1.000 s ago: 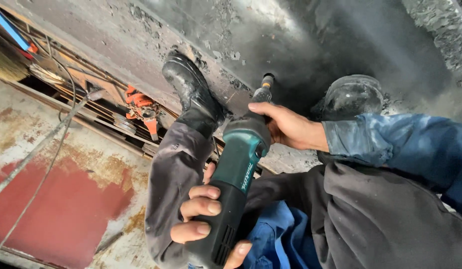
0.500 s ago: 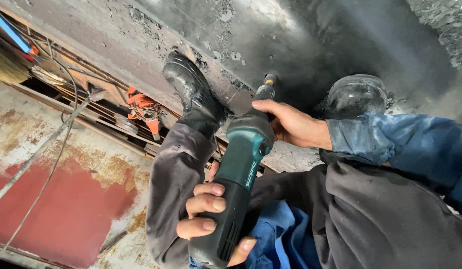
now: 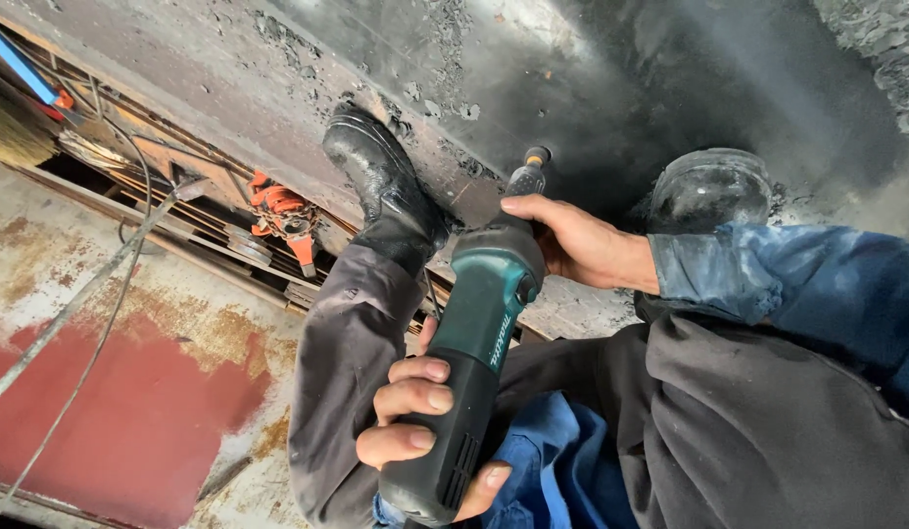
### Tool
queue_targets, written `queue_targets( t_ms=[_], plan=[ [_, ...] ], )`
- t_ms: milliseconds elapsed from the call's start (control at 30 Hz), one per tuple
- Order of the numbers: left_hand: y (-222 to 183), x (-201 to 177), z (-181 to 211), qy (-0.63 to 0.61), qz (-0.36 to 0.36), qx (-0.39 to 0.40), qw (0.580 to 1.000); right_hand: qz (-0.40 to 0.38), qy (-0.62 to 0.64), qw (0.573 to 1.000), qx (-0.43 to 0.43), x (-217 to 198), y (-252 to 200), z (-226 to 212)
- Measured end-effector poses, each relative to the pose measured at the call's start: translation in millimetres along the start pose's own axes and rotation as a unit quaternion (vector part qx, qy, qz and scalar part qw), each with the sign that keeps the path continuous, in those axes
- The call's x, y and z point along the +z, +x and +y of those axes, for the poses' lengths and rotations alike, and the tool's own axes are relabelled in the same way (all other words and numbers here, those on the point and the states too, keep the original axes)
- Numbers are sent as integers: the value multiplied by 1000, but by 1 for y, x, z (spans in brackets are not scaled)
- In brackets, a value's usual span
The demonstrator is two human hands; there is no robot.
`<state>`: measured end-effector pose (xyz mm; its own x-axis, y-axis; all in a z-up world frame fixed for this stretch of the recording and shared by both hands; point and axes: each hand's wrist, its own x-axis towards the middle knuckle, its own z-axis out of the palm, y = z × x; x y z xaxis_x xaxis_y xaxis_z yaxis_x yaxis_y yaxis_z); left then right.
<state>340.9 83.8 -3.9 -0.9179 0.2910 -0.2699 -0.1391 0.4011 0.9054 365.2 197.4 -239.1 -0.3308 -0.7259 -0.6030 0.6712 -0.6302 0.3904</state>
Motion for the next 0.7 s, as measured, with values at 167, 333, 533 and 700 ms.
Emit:
queue_targets(
  t_ms=[167, 333, 533, 700],
  plan=[
    [2, -1, -3, -5, -2, 11, 1000, 0, 9, 1000, -9, 0, -2, 1],
    [7, -6, -3, 9, -35, 27, 999, -6, 29, 999, -15, 1, -4, 1],
    [10, -1, -7, 5, -32, 45, 998, -30, 30, 999, -10, -10, 7, 5],
    [8, -4, -3, 11, -26, 38, 999, 11, 38, 999, -22, 5, -8, -5]
  ],
)
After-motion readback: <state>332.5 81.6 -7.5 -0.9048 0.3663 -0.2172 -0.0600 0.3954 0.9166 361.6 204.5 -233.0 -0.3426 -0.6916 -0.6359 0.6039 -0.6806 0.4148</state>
